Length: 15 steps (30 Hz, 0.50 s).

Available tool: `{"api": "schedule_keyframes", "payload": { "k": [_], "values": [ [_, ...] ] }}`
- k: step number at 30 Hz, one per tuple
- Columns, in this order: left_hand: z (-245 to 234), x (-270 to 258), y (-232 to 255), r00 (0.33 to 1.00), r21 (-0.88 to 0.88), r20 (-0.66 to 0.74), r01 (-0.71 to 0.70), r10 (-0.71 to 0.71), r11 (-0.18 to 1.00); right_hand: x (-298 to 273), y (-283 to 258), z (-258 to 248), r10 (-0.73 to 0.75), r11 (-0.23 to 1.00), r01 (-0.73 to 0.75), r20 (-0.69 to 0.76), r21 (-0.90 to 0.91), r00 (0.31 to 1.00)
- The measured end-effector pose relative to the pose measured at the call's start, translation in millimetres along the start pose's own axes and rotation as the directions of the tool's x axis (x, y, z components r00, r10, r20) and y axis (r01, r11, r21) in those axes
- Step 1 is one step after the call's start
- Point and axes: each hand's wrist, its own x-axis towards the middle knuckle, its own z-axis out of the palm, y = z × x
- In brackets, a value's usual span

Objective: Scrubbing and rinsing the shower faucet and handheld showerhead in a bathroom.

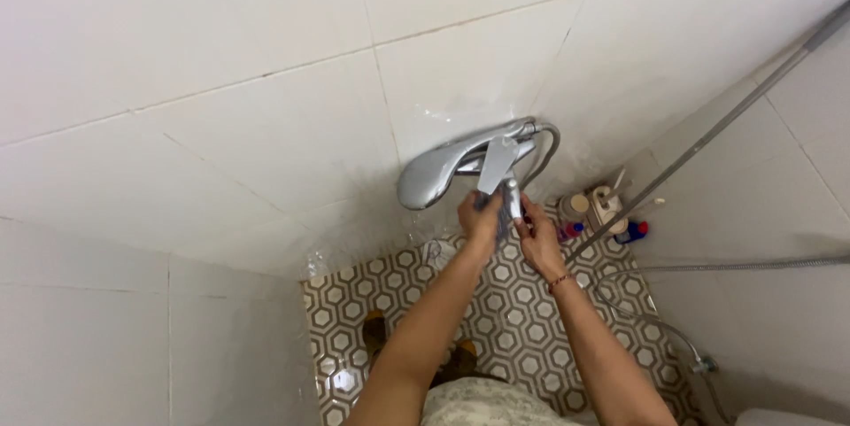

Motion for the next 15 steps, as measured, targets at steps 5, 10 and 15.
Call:
{"api": "schedule_keyframes", "payload": {
  "k": [5,10,15],
  "values": [
    [0.1,22.0,-5.4,0.999,0.003,0.026,0.027,-0.027,1.0,-0.9,-7.2,-1.2,-0.037,0.999,0.037,0.014,-0.007,0.999],
    [-1.7,3.1,1.8,0.999,0.015,0.034,0.013,-0.013,1.0,2.8,3.9,0.9,-0.025,1.0,0.024,-0.01,-0.011,1.0],
    [1.8,14.0,7.3,0.998,0.01,0.029,0.058,-0.059,0.998,0.0,-5.2,-1.6,-0.012,1.0,0.012,-0.004,-0.005,1.0]
  ]
}}
